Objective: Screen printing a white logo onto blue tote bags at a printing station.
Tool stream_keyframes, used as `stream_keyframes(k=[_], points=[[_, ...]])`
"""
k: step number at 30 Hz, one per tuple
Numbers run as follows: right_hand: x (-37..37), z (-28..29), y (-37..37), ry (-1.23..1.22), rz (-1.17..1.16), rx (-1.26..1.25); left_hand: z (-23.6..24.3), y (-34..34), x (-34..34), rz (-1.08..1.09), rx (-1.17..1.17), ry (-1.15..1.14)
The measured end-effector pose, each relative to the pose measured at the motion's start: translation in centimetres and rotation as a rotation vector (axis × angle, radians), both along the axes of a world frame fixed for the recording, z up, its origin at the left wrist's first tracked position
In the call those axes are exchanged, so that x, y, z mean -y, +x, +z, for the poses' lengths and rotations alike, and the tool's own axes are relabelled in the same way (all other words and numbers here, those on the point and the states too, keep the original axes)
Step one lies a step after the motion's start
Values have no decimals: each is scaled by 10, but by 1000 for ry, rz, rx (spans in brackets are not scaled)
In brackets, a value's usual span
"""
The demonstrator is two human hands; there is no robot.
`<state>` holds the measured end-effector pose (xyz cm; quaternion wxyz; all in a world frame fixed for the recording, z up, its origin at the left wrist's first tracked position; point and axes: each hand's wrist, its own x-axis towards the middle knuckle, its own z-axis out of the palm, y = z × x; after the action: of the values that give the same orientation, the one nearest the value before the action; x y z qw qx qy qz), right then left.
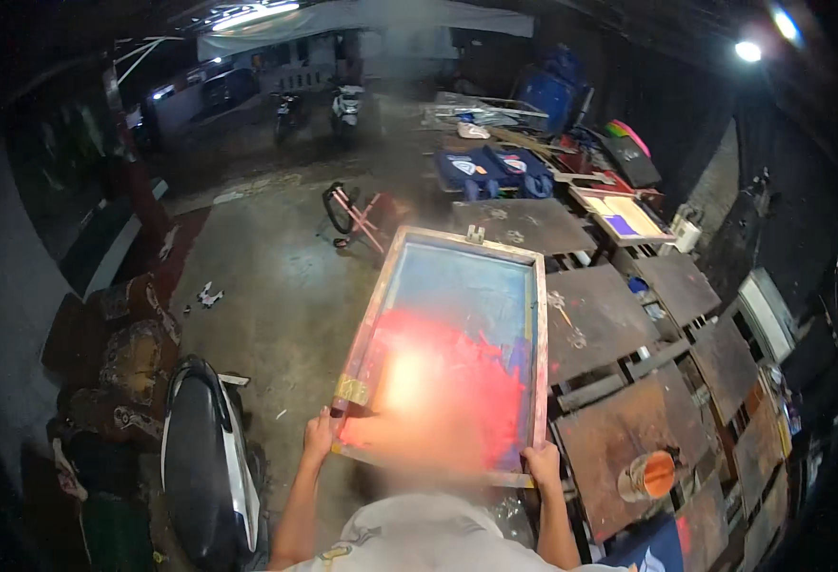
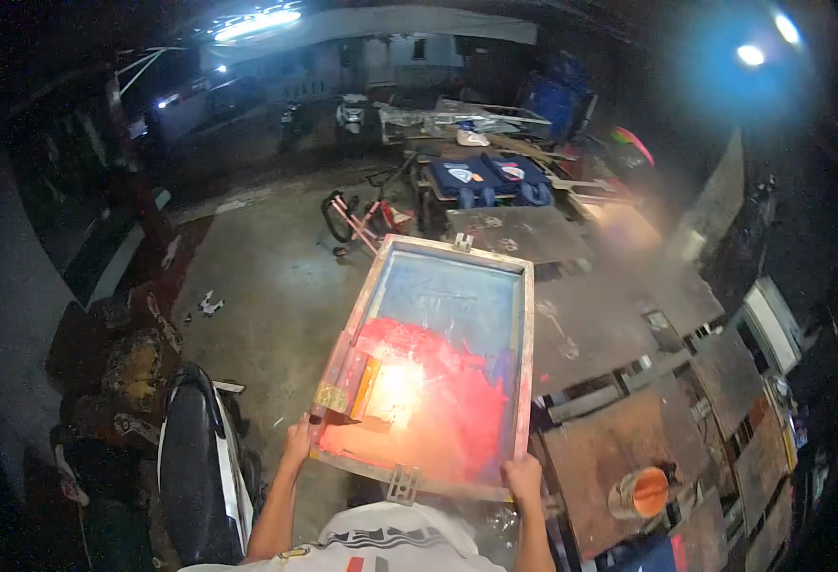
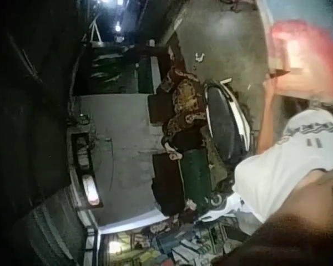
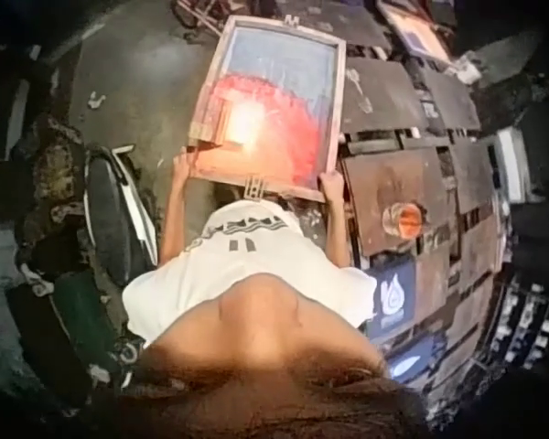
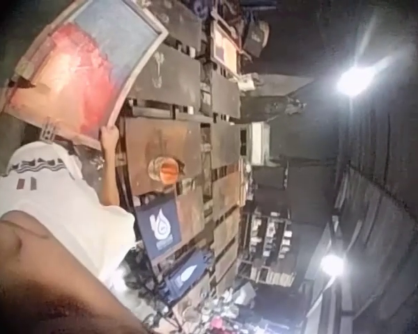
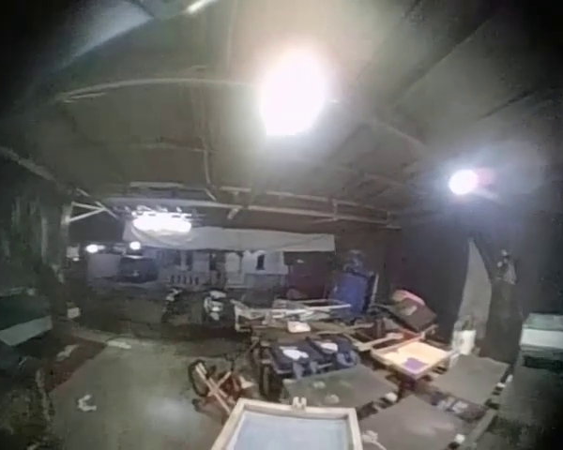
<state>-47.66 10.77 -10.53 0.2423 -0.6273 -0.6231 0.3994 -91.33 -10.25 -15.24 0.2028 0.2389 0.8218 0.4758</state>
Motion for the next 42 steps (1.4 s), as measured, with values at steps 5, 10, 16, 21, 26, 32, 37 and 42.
stream_keyframes(k=[5, 10, 16, 21, 26, 32, 37, 42], points=[[-87, -20, -43, -71, 33, -99, 13, -36, -69, 67, -92, 6], [-148, -23, -80, 9, 80, -70, 0, -82, -110, 41, -45, 7], [-199, -5, -125, -28, -27, -121, 19, -127, -200, -3, -36, -52], [-240, -2, -168, 66, -105, -68, -7, -192, -281, -92, -7, 23], [-271, -32, -194, -16, -219, -170, 0, -247, -380, -233, -31, 69], [-281, 5, -258, 11, -382, -160, 13, -306, -479, -396, -78, 27], [-301, -17, -266, 51, -526, -235, 20, -318, -564, -516, -97, -23], [-341, -21, -251, -66, -619, -117, 19, -300, -637, -631, -60, 63]])
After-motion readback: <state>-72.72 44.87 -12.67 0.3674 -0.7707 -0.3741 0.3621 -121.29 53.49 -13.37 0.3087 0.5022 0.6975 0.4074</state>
